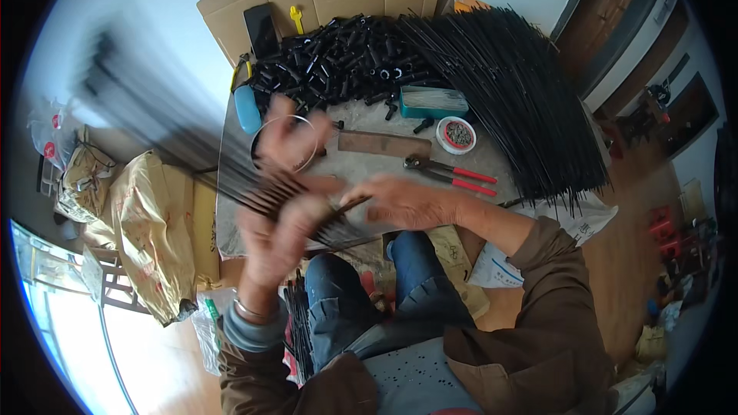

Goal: Assembling wire bundles by attaching caps and using pliers.

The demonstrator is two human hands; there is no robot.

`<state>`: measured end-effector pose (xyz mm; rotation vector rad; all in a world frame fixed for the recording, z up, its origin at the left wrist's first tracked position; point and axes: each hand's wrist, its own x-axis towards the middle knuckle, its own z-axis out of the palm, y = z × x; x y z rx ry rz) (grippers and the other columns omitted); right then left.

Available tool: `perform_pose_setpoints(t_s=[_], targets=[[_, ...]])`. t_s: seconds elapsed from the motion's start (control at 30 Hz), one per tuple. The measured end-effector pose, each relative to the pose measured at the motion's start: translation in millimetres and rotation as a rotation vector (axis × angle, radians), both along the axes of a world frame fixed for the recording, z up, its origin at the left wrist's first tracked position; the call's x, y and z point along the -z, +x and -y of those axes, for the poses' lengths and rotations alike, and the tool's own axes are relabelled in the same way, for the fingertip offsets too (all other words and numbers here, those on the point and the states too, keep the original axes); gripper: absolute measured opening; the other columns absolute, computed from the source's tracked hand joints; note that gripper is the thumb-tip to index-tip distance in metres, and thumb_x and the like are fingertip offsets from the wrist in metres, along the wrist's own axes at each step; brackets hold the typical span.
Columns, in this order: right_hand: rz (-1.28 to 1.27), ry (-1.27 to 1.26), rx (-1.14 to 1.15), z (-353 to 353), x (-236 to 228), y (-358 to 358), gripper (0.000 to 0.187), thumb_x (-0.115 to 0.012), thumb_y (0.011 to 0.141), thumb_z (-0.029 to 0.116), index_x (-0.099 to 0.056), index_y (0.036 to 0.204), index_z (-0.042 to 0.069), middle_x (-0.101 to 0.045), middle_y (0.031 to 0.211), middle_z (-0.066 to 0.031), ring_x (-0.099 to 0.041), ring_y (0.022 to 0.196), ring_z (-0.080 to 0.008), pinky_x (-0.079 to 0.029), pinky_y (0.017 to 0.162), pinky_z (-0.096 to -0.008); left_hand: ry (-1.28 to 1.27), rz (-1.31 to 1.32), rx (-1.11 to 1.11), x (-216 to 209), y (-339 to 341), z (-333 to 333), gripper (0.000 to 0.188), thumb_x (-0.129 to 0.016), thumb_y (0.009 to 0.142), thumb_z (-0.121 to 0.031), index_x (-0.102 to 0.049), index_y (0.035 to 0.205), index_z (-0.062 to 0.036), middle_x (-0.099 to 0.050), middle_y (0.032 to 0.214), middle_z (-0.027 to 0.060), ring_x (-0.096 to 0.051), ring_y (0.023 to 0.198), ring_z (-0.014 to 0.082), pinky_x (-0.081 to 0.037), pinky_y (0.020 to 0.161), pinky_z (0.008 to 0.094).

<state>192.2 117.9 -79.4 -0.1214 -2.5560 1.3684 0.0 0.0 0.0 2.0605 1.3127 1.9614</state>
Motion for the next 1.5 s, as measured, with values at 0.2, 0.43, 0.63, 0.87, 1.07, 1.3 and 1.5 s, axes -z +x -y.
perform_pose_setpoints(t_s=[0.2, 0.43, 0.63, 0.87, 1.07, 1.3, 1.5], targets=[[0.485, -0.831, -0.184, 50, -19, 10, 0.029, -0.050, 0.098, 0.029, -0.056, 0.096, 0.001, -0.053, 0.067, -0.0007, -0.052, 0.056, -0.0100, -0.047, 0.056, -0.0256, -0.498, 0.448, -0.269, 44, -18, 58, 0.031, -0.052, 0.094, -0.023, -0.067, 0.084, 0.0023, -0.068, 0.093, 0.0117, -0.064, 0.091, 0.0208, -0.047, 0.083, 0.0318], [0.943, -0.480, -0.221, 32, 34, 23, 0.024, -0.053, 0.090, 0.025, -0.057, 0.081, 0.003, -0.044, 0.059, 0.0009, -0.041, 0.045, -0.0100, -0.039, 0.042, -0.0303, -0.392, -0.618, -0.364, 92, 73, 120, 0.037, -0.074, 0.076, -0.012, -0.062, 0.110, -0.0009, -0.064, 0.075, 0.0156, -0.064, 0.064, 0.0198, -0.051, 0.065, 0.0305], [0.956, 0.185, -0.499, 87, 53, 7, 0.031, -0.061, 0.081, 0.029, -0.065, 0.087, -0.001, -0.064, 0.073, -0.0137, -0.063, 0.062, -0.0234, -0.049, 0.054, -0.0390, -1.526, 0.441, 0.637, 194, 80, 116, 0.025, -0.065, 0.088, -0.022, -0.061, 0.101, -0.0007, -0.062, 0.077, 0.0083, -0.061, 0.068, 0.0164, -0.048, 0.066, 0.0280], [0.396, -0.260, -0.274, 148, 42, 57, 0.031, -0.060, 0.087, 0.030, -0.063, 0.090, -0.001, -0.065, 0.086, -0.0136, -0.063, 0.086, -0.0257, -0.048, 0.074, -0.0363, -1.479, 0.777, 0.819, 189, 55, 103, 0.026, -0.058, 0.093, -0.029, -0.060, 0.093, -0.0028, -0.060, 0.073, 0.0055, -0.059, 0.067, 0.0164, -0.047, 0.066, 0.0266], [0.308, -0.634, -0.075, 116, 114, 47, 0.034, -0.062, 0.090, 0.037, -0.053, 0.096, 0.004, -0.057, 0.083, -0.0023, -0.057, 0.082, -0.0118, -0.049, 0.072, -0.0291, -1.135, 0.695, 0.900, 115, 73, 20, 0.021, -0.053, 0.097, -0.023, -0.059, 0.095, -0.0034, -0.061, 0.073, 0.0041, -0.059, 0.064, 0.0136, -0.049, 0.066, 0.0274], [0.246, -0.451, 0.022, 87, 290, 78, 0.040, -0.062, 0.089, 0.043, -0.060, 0.112, 0.011, -0.058, 0.076, -0.0027, -0.057, 0.069, -0.0158, -0.047, 0.063, -0.0308, -0.813, 0.708, 0.461, 222, 131, 31, 0.022, -0.053, 0.097, -0.024, -0.059, 0.098, -0.0033, -0.062, 0.080, 0.0015, -0.058, 0.075, 0.0101, -0.048, 0.072, 0.0254], [0.725, -0.691, 0.021, 148, 293, 80, 0.040, -0.067, 0.083, 0.045, -0.064, 0.092, 0.007, -0.060, 0.072, -0.0030, -0.057, 0.065, -0.0154, -0.048, 0.058, -0.0345, -0.938, 0.864, 0.338, 286, 131, 103, 0.024, -0.049, 0.099, -0.021, -0.055, 0.106, 0.0013, -0.064, 0.087, 0.0084, -0.063, 0.077, 0.0162, -0.052, 0.070, 0.0292]])
